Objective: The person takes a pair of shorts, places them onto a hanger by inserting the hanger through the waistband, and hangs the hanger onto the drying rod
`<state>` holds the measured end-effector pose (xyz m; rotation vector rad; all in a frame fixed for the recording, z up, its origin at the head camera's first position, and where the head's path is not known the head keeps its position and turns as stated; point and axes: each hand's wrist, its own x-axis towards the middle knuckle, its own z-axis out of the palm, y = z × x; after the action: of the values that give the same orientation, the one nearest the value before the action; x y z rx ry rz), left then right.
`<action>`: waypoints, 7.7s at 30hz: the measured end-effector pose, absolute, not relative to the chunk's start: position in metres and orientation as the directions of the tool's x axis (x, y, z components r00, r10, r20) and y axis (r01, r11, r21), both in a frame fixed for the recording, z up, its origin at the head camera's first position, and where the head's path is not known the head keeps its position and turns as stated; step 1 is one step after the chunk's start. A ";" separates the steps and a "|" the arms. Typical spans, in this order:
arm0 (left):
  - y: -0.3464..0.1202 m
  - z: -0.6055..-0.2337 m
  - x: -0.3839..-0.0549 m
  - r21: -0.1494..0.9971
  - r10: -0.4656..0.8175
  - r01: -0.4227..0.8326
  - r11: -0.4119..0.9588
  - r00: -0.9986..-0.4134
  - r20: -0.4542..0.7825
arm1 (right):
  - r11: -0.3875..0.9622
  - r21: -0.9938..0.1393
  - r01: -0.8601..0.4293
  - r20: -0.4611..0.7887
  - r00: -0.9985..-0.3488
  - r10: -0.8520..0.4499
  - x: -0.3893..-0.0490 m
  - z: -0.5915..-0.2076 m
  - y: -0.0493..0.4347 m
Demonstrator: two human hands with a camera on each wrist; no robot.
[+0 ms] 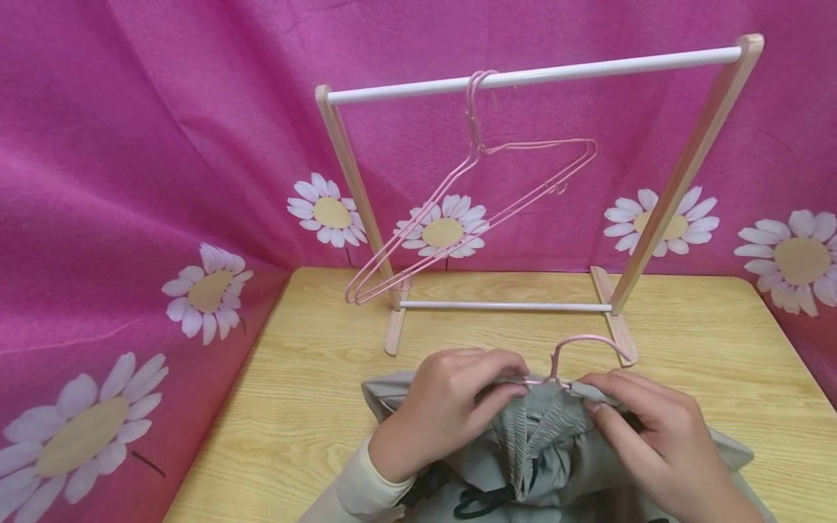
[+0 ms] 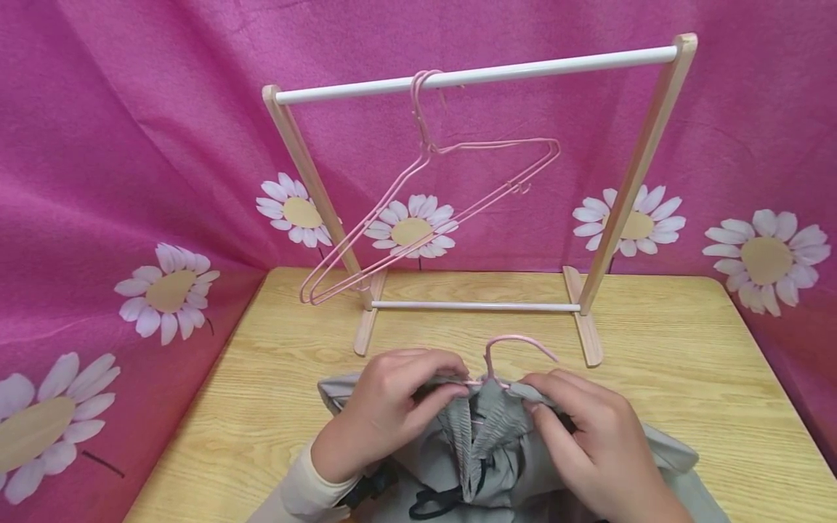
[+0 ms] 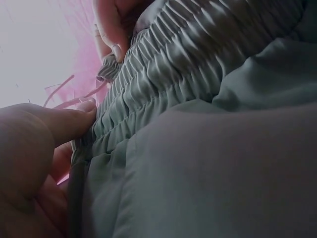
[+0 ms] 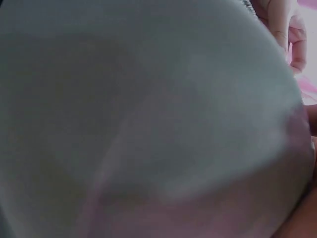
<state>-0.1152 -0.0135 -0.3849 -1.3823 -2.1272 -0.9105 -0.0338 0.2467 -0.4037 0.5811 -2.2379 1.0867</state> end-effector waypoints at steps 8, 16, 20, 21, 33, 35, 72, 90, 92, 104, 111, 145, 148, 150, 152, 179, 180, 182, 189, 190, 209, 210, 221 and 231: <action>-0.010 -0.385 -0.113 0.299 0.634 0.901 0.315 -0.434 0.640 | 0.586 -0.569 -0.577 0.625 -0.767 -0.147 -0.033 -0.403 0.245; -0.006 -0.386 -0.112 0.321 0.636 0.892 0.317 -0.451 0.626 | 0.570 -0.554 -0.606 0.650 -0.744 -0.159 -0.035 -0.407 0.244; -0.003 -0.389 -0.111 0.311 0.628 0.889 0.337 -0.458 0.629 | 0.558 -0.535 -0.634 0.677 -0.717 -0.167 -0.037 -0.408 0.243; -0.003 -0.389 -0.111 0.309 0.625 0.886 0.346 -0.463 0.628 | 0.562 -0.536 -0.630 0.674 -0.720 -0.165 -0.037 -0.408 0.243; -0.030 -0.378 -0.115 0.355 0.598 0.799 0.484 -0.599 0.533 | 0.610 -0.608 -0.509 0.628 -0.778 -0.023 -0.035 -0.396 0.247; -0.043 -0.375 -0.117 0.332 0.575 0.783 0.527 -0.616 0.539 | 0.616 -0.613 -0.495 0.626 -0.780 -0.005 -0.034 -0.393 0.250; -0.114 -0.395 -0.158 0.397 0.431 0.849 0.350 -0.522 0.736 | 0.636 -0.506 -0.583 0.754 -0.657 -0.003 -0.057 -0.337 0.270; -0.122 -0.402 -0.158 0.373 0.228 0.861 0.345 -0.462 0.857 | 0.734 -0.438 -0.518 0.782 -0.622 0.028 -0.052 -0.319 0.266; -0.124 -0.402 -0.157 0.377 0.214 0.859 0.346 -0.463 0.860 | 0.739 -0.435 -0.514 0.785 -0.619 0.032 -0.052 -0.318 0.266; -0.130 -0.405 -0.159 0.388 0.164 0.857 0.340 -0.460 0.872 | 0.753 -0.409 -0.516 0.802 -0.597 0.027 -0.055 -0.322 0.273; -0.132 -0.405 -0.158 0.385 0.152 0.855 0.347 -0.456 0.877 | 0.754 -0.415 -0.509 0.804 -0.593 0.043 -0.052 -0.327 0.278; -0.147 -0.409 -0.162 0.405 0.056 0.857 0.320 -0.443 0.895 | 0.693 -0.479 -0.538 0.824 -0.547 0.145 -0.052 -0.348 0.302; -0.148 -0.409 -0.162 0.407 0.047 0.857 0.315 -0.442 0.896 | 0.703 -0.492 -0.514 0.814 -0.558 0.161 -0.052 -0.349 0.304; -0.149 -0.410 -0.162 0.410 0.044 0.859 0.308 -0.443 0.895 | 0.705 -0.501 -0.501 0.807 -0.565 0.172 -0.052 -0.349 0.305; -0.149 -0.410 -0.162 0.413 0.040 0.859 0.303 -0.445 0.895 | 0.703 -0.510 -0.496 0.803 -0.568 0.182 -0.052 -0.350 0.306; -0.154 -0.413 -0.159 0.456 0.012 0.840 0.295 -0.480 0.877 | 0.607 -0.615 -0.504 0.747 -0.618 0.245 -0.048 -0.362 0.320; -0.154 -0.413 -0.159 0.457 0.015 0.840 0.293 -0.482 0.876 | 0.601 -0.617 -0.507 0.747 -0.619 0.244 -0.048 -0.362 0.320; -0.154 -0.413 -0.159 0.458 0.021 0.840 0.291 -0.484 0.875 | 0.611 -0.612 -0.502 0.745 -0.624 0.234 -0.048 -0.361 0.319; -0.154 -0.414 -0.160 0.450 0.037 0.851 0.271 -0.477 0.878 | 0.588 -0.547 -0.596 0.807 -0.561 0.182 -0.052 -0.358 0.311; -0.154 -0.414 -0.160 0.448 0.041 0.852 0.271 -0.475 0.879 | 0.587 -0.542 -0.602 0.812 -0.555 0.180 -0.052 -0.357 0.309; -0.147 -0.422 -0.158 0.450 0.056 0.856 0.254 -0.478 0.877 | 0.669 -0.595 -0.445 0.723 -0.659 0.205 -0.048 -0.359 0.301; -0.147 -0.422 -0.157 0.450 0.057 0.858 0.248 -0.477 0.877 | 0.661 -0.602 -0.448 0.726 -0.652 0.220 -0.048 -0.359 0.300; -0.147 -0.424 -0.158 0.454 0.034 0.864 0.219 -0.471 0.881 | 0.614 -0.640 -0.463 0.734 -0.605 0.309 -0.050 -0.360 0.298; -0.150 -0.424 -0.156 0.495 -0.036 0.857 0.145 -0.496 0.868 | 0.574 -0.650 -0.499 0.744 -0.573 0.344 -0.052 -0.362 0.299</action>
<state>-0.1564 -0.1496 -0.4243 -0.8047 -1.6479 -1.4546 -0.0522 0.2989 -0.3616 0.1251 -1.8686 1.1297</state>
